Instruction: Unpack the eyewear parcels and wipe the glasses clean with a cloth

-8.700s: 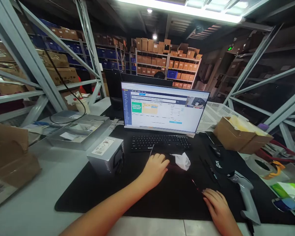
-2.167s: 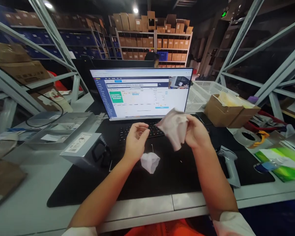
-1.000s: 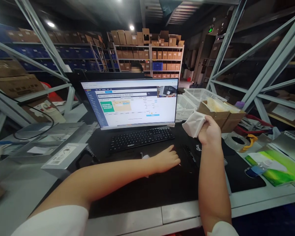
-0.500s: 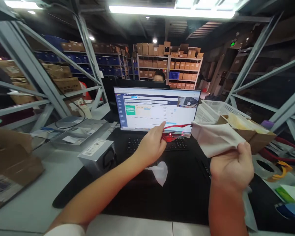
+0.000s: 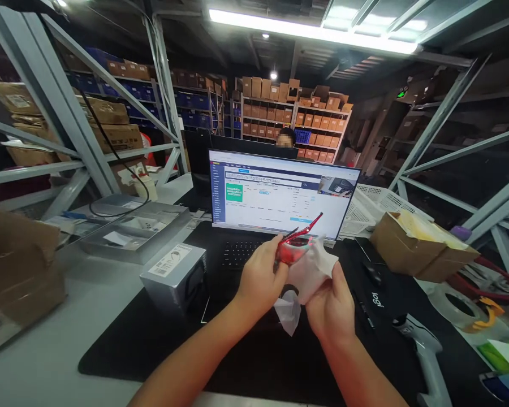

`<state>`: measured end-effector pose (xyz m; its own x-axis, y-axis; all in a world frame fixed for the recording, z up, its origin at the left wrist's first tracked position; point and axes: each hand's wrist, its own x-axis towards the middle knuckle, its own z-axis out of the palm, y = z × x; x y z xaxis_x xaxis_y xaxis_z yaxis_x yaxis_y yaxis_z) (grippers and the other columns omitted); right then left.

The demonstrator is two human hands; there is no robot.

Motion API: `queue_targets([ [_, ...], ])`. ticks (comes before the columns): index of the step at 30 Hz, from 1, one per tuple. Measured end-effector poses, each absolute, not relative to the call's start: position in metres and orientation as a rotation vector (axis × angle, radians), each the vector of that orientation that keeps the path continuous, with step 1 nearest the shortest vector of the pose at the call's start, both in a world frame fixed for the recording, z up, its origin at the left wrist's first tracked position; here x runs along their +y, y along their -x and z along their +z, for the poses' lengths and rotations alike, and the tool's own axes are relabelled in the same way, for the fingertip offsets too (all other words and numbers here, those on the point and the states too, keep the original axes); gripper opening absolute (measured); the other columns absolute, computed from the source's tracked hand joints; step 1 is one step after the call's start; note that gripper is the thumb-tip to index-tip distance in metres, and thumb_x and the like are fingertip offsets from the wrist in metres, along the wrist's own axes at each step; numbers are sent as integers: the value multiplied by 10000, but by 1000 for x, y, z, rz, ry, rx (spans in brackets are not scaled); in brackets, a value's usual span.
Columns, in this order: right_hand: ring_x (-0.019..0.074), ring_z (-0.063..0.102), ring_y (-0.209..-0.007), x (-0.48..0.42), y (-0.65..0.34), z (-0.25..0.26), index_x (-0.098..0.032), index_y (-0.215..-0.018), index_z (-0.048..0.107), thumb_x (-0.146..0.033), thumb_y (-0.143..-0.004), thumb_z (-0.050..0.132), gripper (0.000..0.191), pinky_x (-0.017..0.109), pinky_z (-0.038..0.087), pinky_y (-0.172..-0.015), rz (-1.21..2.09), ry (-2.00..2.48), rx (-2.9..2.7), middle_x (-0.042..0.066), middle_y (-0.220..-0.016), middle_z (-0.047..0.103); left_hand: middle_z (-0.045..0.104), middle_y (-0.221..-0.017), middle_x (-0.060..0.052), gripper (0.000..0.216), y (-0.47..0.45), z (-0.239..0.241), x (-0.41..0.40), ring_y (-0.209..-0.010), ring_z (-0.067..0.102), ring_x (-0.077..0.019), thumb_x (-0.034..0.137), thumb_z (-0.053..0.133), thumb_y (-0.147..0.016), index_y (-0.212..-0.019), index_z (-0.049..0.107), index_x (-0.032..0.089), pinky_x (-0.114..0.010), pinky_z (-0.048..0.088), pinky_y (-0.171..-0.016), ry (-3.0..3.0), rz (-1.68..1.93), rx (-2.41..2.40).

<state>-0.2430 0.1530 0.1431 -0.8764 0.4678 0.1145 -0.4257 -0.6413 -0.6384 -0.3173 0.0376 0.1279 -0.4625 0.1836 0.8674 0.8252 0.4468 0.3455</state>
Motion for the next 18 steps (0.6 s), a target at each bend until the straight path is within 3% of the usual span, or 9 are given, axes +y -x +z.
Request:
queue_targets([
  [4, 197, 718, -936, 146, 247, 133, -265, -1082, 715, -294, -729, 838, 375, 339, 576, -865, 2437, 51, -1011, 24, -1021, 767, 691, -1187, -124, 463, 315, 126, 35, -1104, 678, -232, 159, 538, -934, -1391, 461, 167, -378, 580, -964, 894, -1067, -1912],
  [7, 175, 720, -835, 144, 250, 123, -277, -1097, 713, -197, -700, 853, 428, 279, 581, -736, 2304, 52, -1141, 15, -991, 774, 690, -1202, -123, 462, 314, 125, 35, -1113, 678, -233, 167, 531, -939, -1395, 460, 184, -381, 582, -970, 962, -1101, -1879],
  [13, 232, 712, -944, 147, 262, 97, -233, -985, 744, -250, -741, 835, 261, 363, 566, -913, 2110, -64, -1493, 42, -971, 773, 665, -1235, -138, 488, 313, 123, 32, -1149, 653, -234, 155, 512, -939, -1422, 462, 197, -374, 571, -985, 1134, -1134, -1762],
  [18, 217, 700, -862, 148, 265, 95, -217, -880, 741, -272, -711, 850, 208, 359, 573, -859, 2155, 13, -1393, 24, -877, 757, 657, -1253, -129, 490, 315, 118, 34, -1126, 666, -236, 176, 526, -940, -1426, 482, 218, -370, 587, -946, 1198, -1112, -1839],
])
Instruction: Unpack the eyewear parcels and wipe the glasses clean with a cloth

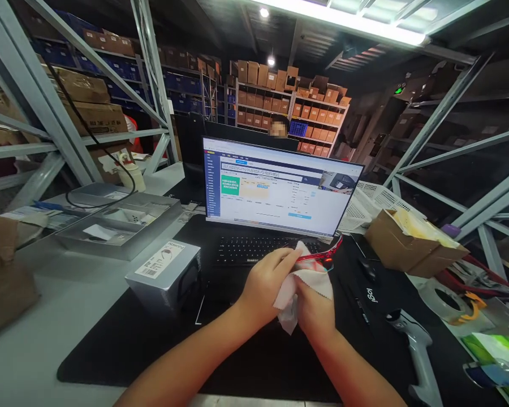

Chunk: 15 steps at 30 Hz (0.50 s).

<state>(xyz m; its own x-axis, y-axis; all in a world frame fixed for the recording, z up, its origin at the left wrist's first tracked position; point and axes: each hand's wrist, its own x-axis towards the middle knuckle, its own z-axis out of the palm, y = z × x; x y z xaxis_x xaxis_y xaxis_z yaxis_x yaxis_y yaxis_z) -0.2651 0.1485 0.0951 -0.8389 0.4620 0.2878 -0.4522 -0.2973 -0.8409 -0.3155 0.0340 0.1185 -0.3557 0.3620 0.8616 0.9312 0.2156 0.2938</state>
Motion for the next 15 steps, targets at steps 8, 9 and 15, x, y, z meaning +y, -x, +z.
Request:
queue_targets([
  [8, 213, 717, -871, 160, 258, 121, -245, -888, 757, -295, -688, 847, 225, 387, 571, -881, 2286, 88, -1023, 17, -922, 775, 705, -1222, -110, 533, 312, 121, 36, -1119, 681, -230, 48, 537, -819, -1335, 566, 177, -365, 584, -989, 1164, -1046, -1837],
  [9, 214, 718, -873, 157, 259, 117, -244, -868, 759, -283, -684, 848, 208, 381, 574, -874, 2281, 79, -1044, 14, -910, 775, 705, -1237, -110, 559, 313, 121, 36, -1137, 678, -231, 38, 534, -801, -1343, 562, 174, -367, 579, -1006, 1169, -1046, -1831],
  [15, 247, 722, -944, 148, 272, 99, -214, -935, 768, -213, -651, 852, 296, 411, 557, -930, 2229, 98, -1224, 44, -980, 784, 632, -1406, -100, 702, 318, 116, 34, -1267, 632, -255, 26, 504, -756, -1435, 516, 204, -419, 542, -1085, 1169, -1062, -1907],
])
